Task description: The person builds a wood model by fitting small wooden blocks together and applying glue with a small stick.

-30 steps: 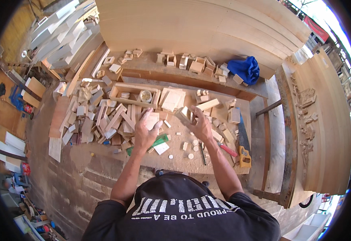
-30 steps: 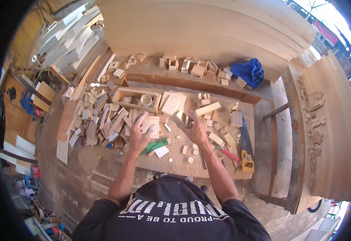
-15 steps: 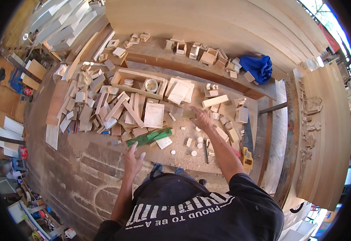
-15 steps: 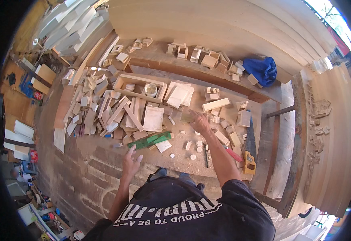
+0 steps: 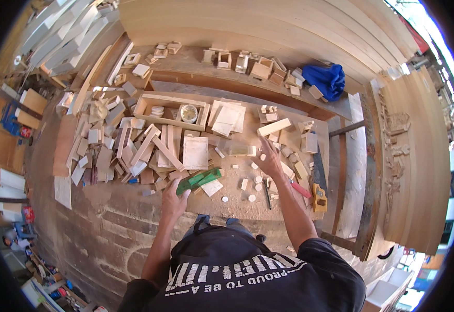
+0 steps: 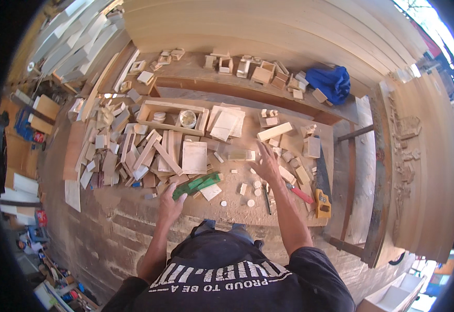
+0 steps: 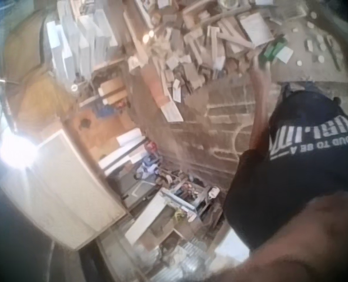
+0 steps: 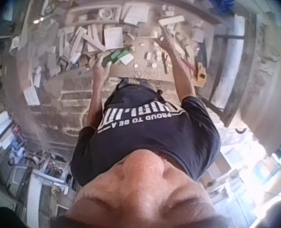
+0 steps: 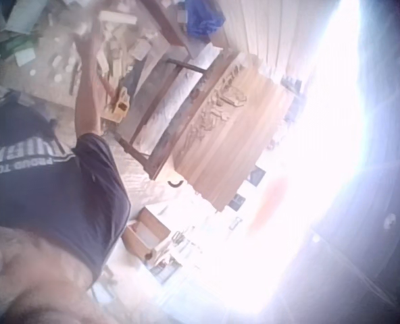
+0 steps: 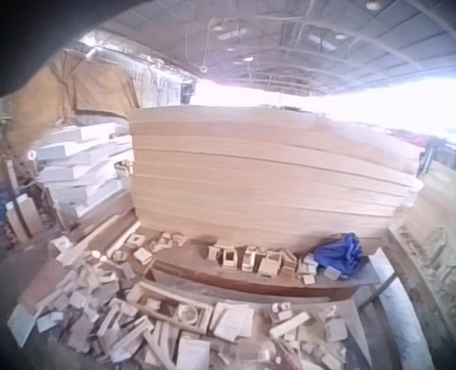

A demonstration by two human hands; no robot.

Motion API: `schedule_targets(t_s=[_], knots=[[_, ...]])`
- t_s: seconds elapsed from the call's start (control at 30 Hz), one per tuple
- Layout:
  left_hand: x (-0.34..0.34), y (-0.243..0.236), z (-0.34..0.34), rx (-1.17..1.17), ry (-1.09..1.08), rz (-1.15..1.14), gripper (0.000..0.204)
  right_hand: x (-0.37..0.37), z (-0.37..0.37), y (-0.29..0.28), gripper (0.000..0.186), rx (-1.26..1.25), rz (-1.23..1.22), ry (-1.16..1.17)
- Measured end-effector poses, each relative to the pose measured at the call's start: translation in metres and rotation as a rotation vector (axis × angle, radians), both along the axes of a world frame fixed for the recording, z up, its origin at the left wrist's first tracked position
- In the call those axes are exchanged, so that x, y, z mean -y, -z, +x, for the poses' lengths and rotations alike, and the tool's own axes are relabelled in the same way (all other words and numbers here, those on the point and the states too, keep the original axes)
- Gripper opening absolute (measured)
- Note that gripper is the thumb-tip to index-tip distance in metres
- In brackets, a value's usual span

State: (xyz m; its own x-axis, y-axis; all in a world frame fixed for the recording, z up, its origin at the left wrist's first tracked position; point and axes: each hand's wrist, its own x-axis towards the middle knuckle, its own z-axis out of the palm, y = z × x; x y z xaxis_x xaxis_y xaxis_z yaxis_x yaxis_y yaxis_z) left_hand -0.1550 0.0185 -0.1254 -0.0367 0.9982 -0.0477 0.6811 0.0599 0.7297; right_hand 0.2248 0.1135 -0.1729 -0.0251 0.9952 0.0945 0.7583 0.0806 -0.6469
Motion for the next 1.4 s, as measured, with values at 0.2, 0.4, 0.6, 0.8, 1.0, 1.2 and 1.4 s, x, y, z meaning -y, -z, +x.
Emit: schedule_targets(t_s=[0.2,0.4,0.6,0.8,1.0,1.2,1.4], knots=[[-0.077,0.043,0.053,0.081,0.26,0.167,0.015,0.133,0.006,-0.002,0.079,-0.045,0.07,0.345],[-0.142,0.046,0.125,-0.18,0.749,0.292,0.051,0.304,-0.049,0.031,0.072,0.022,-0.183,0.646],[-0.157,0.063,0.138,-0.415,0.954,0.191,0.077,0.443,-0.111,0.065,0.068,-0.01,-0.538,1.016],[-0.149,0.065,0.102,-0.169,0.685,0.326,0.037,0.46,-0.097,0.079,0.03,-0.104,-0.328,1.091],[-0.053,0.068,0.088,-0.281,0.419,-0.14,0.021,0.353,-0.015,0.064,0.034,0.015,-0.308,0.839],[0.049,0.077,0.095,-0.292,0.643,0.041,0.034,0.248,-0.007,0.053,0.031,-0.193,-0.205,0.234],[0.088,0.088,0.103,-0.448,0.634,0.138,0.049,0.223,-0.035,0.049,0.049,0.153,-0.134,-0.028]])
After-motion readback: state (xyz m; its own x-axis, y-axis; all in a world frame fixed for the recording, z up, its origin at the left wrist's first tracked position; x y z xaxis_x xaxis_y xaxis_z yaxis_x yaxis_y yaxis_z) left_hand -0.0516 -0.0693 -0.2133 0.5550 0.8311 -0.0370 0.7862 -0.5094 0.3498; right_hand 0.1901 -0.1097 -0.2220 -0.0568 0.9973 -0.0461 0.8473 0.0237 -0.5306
